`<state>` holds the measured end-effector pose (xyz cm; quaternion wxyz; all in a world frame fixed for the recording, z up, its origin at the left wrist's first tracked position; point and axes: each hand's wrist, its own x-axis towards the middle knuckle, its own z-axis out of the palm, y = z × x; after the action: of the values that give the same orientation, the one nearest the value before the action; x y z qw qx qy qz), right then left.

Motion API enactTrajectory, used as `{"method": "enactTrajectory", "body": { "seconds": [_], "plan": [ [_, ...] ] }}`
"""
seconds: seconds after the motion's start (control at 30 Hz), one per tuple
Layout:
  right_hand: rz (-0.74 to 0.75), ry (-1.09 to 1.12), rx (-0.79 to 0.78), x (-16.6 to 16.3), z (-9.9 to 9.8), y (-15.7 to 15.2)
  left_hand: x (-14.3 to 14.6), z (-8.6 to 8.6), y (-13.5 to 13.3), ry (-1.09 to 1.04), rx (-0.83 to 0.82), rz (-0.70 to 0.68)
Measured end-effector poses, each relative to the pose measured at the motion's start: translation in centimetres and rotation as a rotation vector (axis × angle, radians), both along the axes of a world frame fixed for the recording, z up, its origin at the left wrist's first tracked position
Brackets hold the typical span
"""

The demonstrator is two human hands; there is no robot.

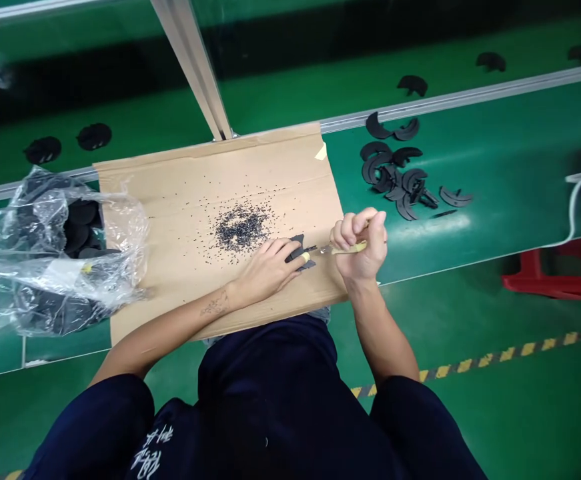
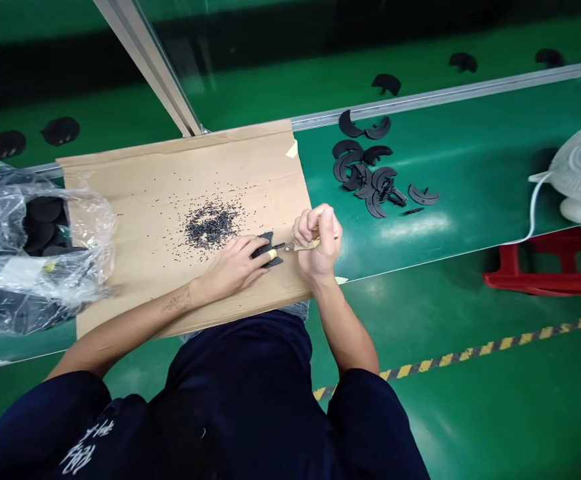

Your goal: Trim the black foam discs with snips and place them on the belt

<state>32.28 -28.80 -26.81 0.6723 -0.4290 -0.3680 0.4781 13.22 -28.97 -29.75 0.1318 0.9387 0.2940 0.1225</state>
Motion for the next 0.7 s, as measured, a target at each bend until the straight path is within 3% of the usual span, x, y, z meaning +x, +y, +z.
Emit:
{"method": "enactTrajectory", "body": {
  "seconds": [0.37,0.7],
  "plan": [
    [0.029,0.022,-0.042,-1.4,-2.0,1.4,-0.2,-0.2,0.3,0.011,0.05,-0.028],
    [0.124,-0.015,-0.04,-1.3,-1.9,1.5,-0.2,0.8,1.4,0.118,0.02,-0.106]
  ]
}}
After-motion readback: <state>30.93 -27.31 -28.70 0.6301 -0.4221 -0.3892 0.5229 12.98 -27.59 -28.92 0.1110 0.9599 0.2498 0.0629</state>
